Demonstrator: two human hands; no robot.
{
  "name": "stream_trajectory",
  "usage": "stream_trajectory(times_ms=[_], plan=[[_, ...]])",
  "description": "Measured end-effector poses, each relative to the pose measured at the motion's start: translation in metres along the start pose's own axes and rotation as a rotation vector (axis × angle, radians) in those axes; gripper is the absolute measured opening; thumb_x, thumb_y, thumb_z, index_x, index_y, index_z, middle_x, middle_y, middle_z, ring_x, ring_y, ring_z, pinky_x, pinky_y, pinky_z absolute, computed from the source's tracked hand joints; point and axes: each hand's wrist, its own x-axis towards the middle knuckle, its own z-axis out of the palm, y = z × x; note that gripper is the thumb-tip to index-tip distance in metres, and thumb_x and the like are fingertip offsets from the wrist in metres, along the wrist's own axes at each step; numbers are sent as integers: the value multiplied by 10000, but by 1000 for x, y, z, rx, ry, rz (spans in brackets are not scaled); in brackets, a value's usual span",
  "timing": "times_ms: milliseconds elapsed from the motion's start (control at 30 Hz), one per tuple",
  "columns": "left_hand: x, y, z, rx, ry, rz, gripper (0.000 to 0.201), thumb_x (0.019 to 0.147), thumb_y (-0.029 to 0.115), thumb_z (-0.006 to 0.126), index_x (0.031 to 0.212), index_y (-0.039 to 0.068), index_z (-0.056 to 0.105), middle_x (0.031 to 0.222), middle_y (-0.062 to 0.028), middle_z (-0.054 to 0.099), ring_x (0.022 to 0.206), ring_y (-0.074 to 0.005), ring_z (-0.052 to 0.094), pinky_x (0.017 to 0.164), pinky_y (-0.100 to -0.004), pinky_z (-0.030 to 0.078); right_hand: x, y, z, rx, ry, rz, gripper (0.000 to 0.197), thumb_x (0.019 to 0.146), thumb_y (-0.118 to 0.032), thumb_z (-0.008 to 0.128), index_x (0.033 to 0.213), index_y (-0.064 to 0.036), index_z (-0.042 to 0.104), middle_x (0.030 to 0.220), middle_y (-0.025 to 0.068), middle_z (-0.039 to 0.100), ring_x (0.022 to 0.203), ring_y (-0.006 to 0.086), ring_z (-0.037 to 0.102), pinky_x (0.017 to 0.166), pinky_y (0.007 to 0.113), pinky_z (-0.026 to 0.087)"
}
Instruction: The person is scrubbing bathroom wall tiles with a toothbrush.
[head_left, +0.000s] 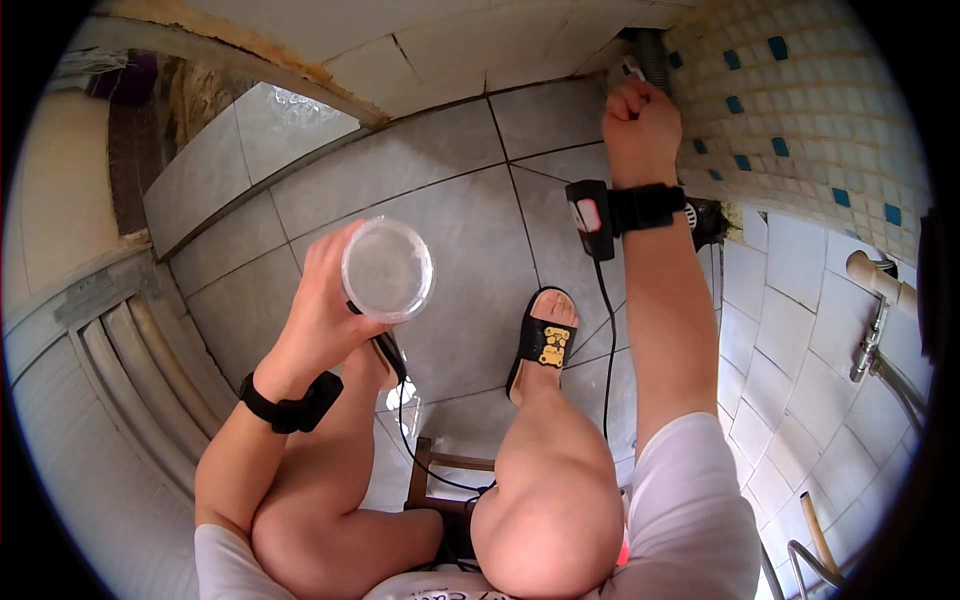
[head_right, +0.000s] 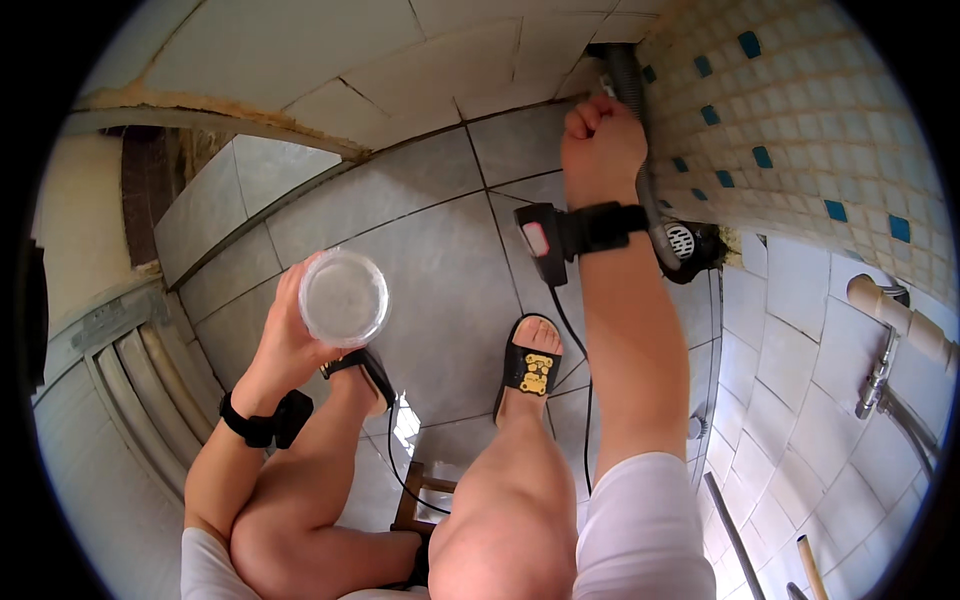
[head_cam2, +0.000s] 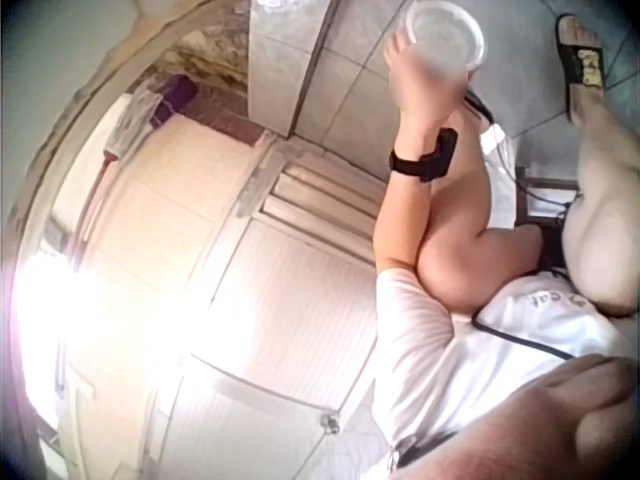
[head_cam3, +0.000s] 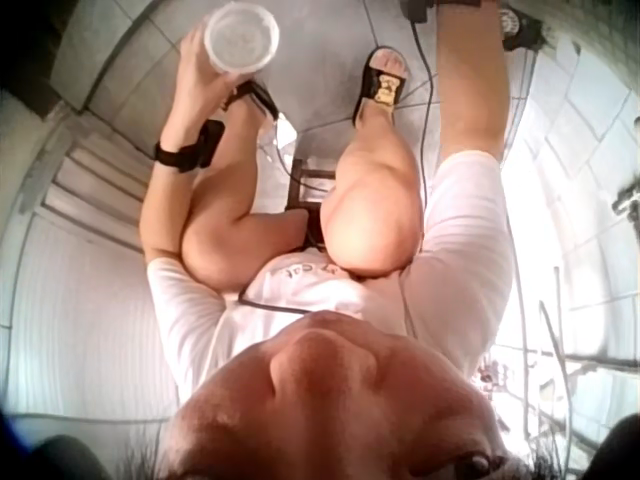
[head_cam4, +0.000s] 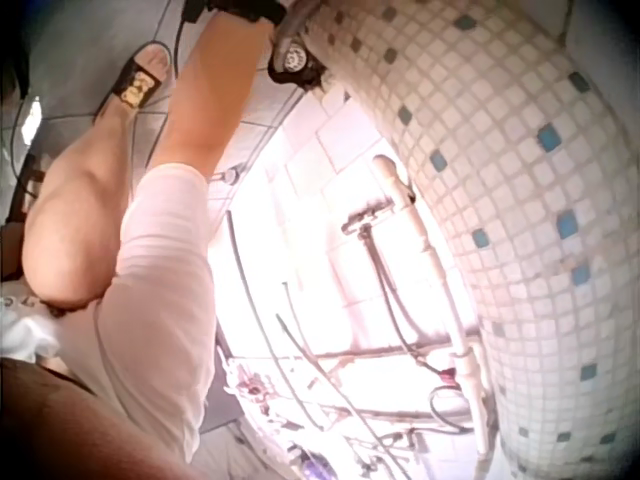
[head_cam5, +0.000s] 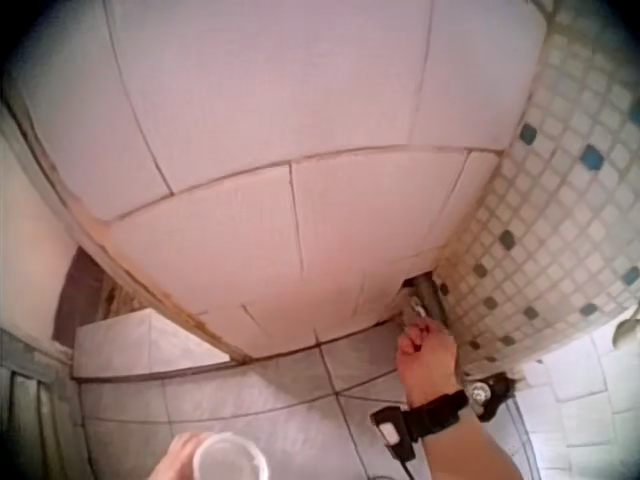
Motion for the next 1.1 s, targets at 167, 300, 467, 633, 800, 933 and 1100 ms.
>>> stream_trajectory(times_ms=[167, 300, 467, 633, 800, 933, 1100], plan=[[6, 13, 4, -45, -10, 48, 791, 506, 129, 798, 1198, 56, 421, 1194, -113, 441, 1135, -296, 389, 947, -375, 332, 77, -12, -64, -210, -203, -125, 59, 795, -11, 360, 793, -7, 419, 617, 22, 300, 503, 140, 290, 428, 254, 231], [4, 6, 3, 3, -17, 13, 792, 506, 109, 791, 1199, 46, 412, 1179, -125, 447, 1119, -307, 389, 934, -379, 344, 62, 18, -27, -158, -13, -63, 38, 792, -22, 397, 794, -6, 431, 642, 27, 351, 501, 139, 302, 419, 258, 234], [4, 4, 1, 4, 20, 20, 793, 504, 90, 785, 1199, 35, 406, 1172, -142, 449, 1116, -321, 385, 928, -385, 351, -10, 11, 9, -108, 54, -129, 46, 789, -27, 419, 742, -25, 418, 670, 37, 404, 494, 139, 315, 407, 265, 243], [6, 7, 2, -12, -2, 28, 783, 506, 136, 799, 1189, 52, 425, 1169, -117, 455, 1110, -302, 405, 933, -372, 342, 25, 1, -19, -586, -86, -396, 36, 777, -28, 418, 754, -17, 443, 647, 36, 408, 492, 145, 345, 416, 264, 270], [11, 12, 4, -22, 1, 55, 774, 512, 132, 794, 1188, 53, 426, 1178, -119, 449, 1120, -299, 400, 939, -370, 339, 43, 1, -33, -1556, -271, -847, 45, 762, -47, 444, 730, -19, 460, 598, 33, 418, 495, 140, 399, 421, 253, 302], [5, 8, 4, -17, 14, 25, 773, 513, 125, 791, 1191, 59, 426, 1191, -119, 439, 1128, -295, 399, 948, -368, 335, -5, 0, -50, -297, -118, -87, 120, 808, -77, 455, 854, 6, 528, 605, 31, 451, 432, 131, 387, 375, 247, 290], [4, 6, 5, 3, 5, 16, 785, 504, 113, 793, 1196, 63, 425, 1200, -119, 434, 1127, -295, 402, 946, -370, 341, -62, -8, -62, -613, -34, -70, 234, 831, -96, 465, 1016, 10, 561, 580, 6, 421, 402, 94, 332, 368, 229, 260]])
